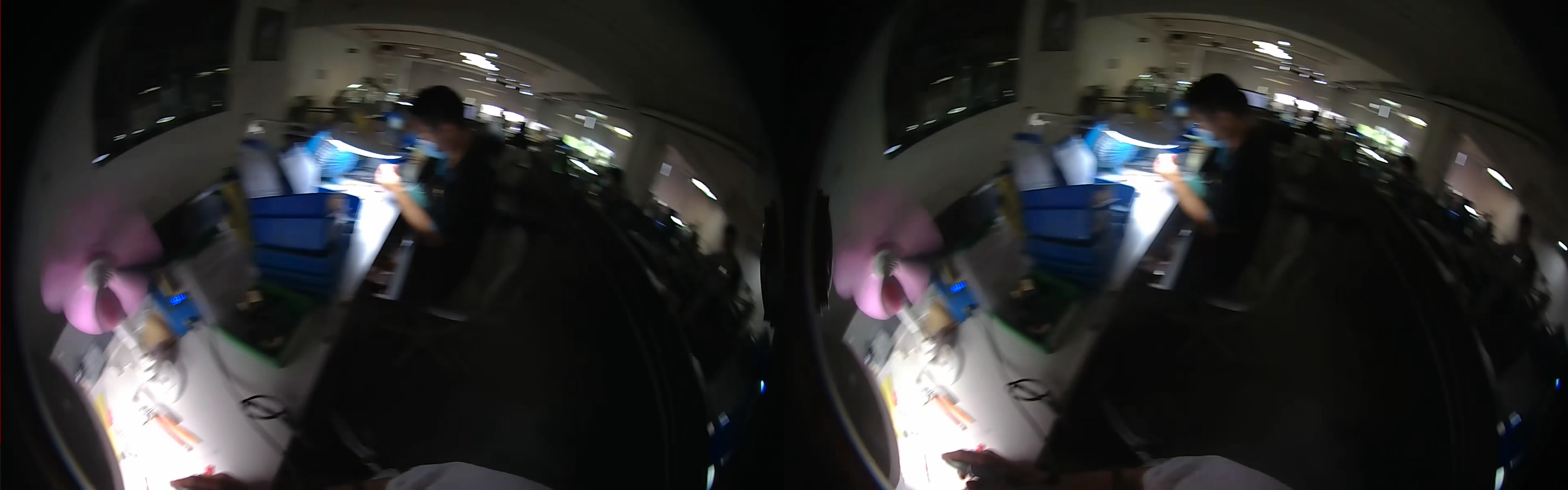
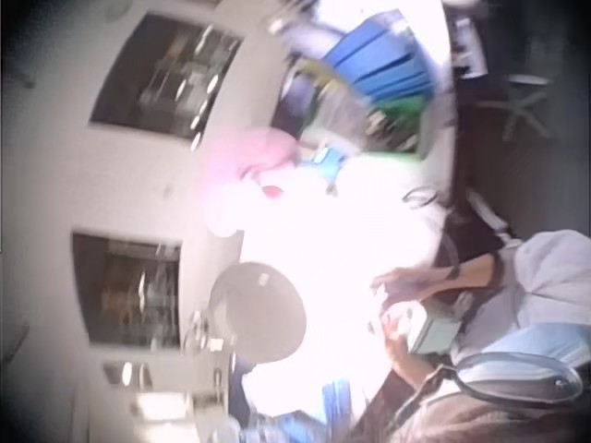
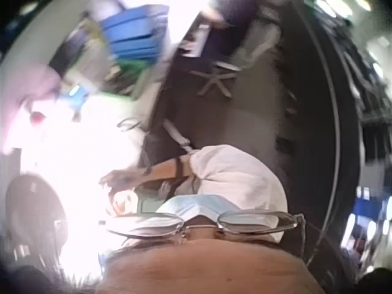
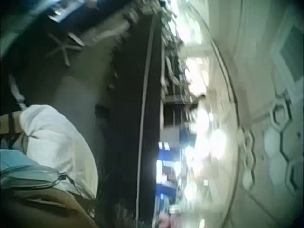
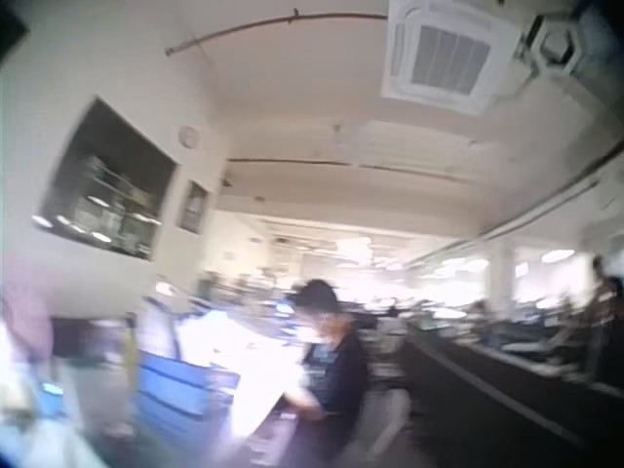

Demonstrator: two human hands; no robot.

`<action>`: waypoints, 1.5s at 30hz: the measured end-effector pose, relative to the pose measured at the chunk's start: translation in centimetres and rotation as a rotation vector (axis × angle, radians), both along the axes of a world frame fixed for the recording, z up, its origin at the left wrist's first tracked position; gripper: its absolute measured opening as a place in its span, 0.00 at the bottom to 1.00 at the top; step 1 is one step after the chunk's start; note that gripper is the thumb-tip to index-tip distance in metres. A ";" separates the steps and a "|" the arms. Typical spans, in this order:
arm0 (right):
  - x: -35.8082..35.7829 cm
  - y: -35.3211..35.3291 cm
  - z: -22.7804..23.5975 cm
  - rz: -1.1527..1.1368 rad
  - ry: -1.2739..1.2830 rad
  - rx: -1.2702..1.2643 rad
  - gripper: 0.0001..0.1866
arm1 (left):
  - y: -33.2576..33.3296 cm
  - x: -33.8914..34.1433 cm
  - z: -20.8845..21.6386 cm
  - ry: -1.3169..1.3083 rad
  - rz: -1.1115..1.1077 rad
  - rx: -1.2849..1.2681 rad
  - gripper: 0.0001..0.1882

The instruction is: Using a handheld rotary tool to grind or polish a small yellow component.

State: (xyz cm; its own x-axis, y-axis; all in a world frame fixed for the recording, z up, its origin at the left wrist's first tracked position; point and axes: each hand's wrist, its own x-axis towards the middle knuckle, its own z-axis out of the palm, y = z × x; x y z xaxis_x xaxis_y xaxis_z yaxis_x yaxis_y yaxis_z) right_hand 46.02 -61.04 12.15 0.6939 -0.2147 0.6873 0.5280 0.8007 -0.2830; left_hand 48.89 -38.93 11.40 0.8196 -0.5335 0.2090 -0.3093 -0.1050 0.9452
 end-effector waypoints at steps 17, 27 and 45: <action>-4.2 -2.2 9.9 -0.355 0.436 -0.696 0.19 | -1.0 -3.8 6.2 0.407 0.319 -0.051 0.11; -6.9 -4.6 13.5 -0.394 0.419 -0.784 0.14 | -7.7 -8.0 14.6 0.568 0.285 -0.507 0.09; -5.6 -3.7 13.6 -0.320 0.546 -1.021 0.23 | -6.9 -6.3 13.1 0.559 0.086 -0.427 0.09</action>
